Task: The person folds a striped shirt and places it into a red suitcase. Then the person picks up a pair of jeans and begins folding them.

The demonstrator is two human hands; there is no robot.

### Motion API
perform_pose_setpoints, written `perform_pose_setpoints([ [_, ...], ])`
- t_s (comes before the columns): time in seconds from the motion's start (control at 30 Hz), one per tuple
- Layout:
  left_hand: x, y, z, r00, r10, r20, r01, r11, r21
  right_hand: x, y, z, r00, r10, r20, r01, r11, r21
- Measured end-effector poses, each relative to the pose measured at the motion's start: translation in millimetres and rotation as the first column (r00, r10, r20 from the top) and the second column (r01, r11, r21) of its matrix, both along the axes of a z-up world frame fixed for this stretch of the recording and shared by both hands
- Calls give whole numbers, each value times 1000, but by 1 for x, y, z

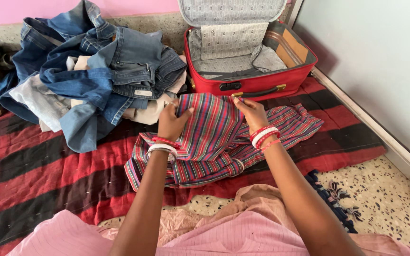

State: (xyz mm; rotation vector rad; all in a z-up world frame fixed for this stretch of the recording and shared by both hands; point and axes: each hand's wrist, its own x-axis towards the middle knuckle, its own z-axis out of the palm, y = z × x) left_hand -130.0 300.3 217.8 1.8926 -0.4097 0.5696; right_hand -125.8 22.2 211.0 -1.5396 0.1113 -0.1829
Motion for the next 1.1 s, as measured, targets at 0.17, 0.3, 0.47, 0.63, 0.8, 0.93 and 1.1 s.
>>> perform_pose_setpoints([
  [0.17,5,3,3,992,-96,-82,64,944,-325,-1,8,18,980,92,175,-149,926,347],
  [0.3,4,5,9,983,-144,-110,120,973,-199,-4,14,18,965,169,201,-228,917,328],
  [0.47,-3,8,7,966,-4,-258,58,978,202,-7,11,2,899,290,328,-378,892,248],
  [0.63,4,9,9,986,-155,-55,140,969,-205,-4,12,-13,893,269,362,-349,920,177],
  [0.8,7,8,4,959,-251,-129,190,912,-363,-10,29,-34,873,487,26,-487,873,23],
  [0.93,6,15,-1,948,-283,-149,206,898,-389,-14,39,-38,905,414,92,-402,907,-125],
  [1.1,0,14,3,876,-469,-114,393,829,-398,-4,42,-19,874,423,239,-444,896,36],
])
